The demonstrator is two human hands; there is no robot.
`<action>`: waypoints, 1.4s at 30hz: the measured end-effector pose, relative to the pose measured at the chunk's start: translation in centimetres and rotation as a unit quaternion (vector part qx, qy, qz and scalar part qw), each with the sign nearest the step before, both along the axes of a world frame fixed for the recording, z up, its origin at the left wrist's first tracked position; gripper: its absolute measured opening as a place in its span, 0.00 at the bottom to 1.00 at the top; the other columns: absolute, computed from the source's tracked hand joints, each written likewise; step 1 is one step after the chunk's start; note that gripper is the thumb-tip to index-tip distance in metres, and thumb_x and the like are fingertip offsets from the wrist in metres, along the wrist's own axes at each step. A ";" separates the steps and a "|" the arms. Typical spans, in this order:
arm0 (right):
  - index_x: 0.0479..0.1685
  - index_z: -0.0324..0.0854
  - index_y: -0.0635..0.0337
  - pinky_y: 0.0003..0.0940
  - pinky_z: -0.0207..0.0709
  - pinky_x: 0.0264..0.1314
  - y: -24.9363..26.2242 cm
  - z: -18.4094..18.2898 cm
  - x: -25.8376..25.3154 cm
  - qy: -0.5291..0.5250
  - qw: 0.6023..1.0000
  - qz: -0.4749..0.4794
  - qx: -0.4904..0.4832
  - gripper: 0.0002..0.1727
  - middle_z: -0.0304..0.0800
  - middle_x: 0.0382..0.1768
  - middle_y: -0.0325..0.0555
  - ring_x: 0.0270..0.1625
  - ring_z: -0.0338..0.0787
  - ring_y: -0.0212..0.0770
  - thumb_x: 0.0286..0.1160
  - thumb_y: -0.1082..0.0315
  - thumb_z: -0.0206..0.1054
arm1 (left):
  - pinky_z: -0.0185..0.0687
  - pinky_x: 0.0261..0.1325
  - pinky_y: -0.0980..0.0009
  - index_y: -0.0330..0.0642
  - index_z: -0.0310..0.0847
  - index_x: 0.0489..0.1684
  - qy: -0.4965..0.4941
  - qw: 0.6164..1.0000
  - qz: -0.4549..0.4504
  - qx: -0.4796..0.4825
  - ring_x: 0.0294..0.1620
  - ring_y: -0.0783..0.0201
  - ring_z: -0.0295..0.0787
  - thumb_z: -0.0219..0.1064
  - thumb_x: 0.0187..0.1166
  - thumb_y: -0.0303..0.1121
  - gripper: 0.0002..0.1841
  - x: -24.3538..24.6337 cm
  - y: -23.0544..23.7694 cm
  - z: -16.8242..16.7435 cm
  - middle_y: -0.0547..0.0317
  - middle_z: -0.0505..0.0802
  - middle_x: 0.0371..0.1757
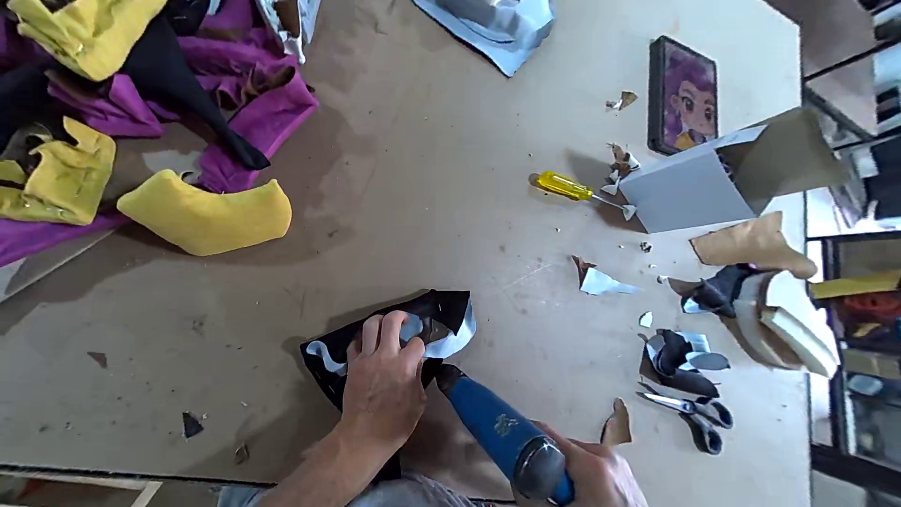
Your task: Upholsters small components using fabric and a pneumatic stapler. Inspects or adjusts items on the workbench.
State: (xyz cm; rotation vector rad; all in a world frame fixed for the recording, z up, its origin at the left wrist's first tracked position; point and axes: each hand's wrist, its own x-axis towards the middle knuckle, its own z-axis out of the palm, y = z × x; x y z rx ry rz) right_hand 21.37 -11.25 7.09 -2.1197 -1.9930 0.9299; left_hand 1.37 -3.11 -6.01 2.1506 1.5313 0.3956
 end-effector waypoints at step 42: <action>0.55 0.89 0.58 0.35 0.88 0.59 4.1 2.0 -1.1 0.380 0.894 0.104 0.213 0.24 0.93 0.53 0.42 0.57 0.91 0.33 0.82 0.45 0.66 | 0.83 0.35 0.76 0.45 0.82 0.38 -0.385 0.893 -0.052 -0.227 0.30 0.74 0.84 0.53 0.92 0.39 0.15 -5.4 0.6 11.3 0.67 0.86 0.28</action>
